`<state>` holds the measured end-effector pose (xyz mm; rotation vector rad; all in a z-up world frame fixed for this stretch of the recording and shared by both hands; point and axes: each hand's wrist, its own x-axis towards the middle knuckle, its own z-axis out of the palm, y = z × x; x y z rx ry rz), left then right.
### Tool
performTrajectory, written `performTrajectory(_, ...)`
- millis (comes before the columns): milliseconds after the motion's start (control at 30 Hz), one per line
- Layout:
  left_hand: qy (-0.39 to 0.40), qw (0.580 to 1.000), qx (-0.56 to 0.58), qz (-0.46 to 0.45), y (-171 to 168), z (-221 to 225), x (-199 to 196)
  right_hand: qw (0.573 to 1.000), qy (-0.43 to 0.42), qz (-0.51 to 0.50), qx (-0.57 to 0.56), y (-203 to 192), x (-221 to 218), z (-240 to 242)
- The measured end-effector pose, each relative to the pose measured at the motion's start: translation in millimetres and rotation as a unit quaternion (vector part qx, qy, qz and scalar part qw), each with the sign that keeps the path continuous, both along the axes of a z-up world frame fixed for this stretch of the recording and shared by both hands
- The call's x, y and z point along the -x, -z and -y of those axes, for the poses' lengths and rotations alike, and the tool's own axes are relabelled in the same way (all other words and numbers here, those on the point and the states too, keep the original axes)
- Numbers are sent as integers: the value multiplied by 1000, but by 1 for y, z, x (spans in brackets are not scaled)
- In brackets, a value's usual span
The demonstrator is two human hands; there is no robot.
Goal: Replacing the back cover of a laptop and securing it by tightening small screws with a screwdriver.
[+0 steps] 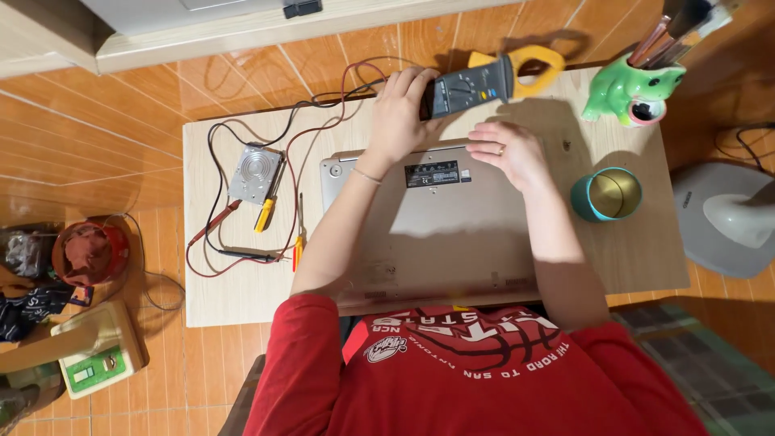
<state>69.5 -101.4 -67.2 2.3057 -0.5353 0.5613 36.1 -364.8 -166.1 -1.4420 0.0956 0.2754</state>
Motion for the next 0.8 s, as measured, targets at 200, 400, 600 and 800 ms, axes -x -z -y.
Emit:
performTrajectory(200, 202, 978, -28, 51, -55, -44, 23, 877, -248, -104, -399, -30, -9, -24)
performTrajectory(400, 226, 948, -178, 134, -67, -46, 42, 814, -340, -117, -456, -11, 10, -35)
performTrajectory(600, 24, 985, 121, 118, 3, -21, 52, 858, -207, -68, -466, -3, 10, -58)
performTrajectory(800, 16, 949, 314, -10, 43, -1, 68, 855, -166, -59, -488, 11, 15, -65)
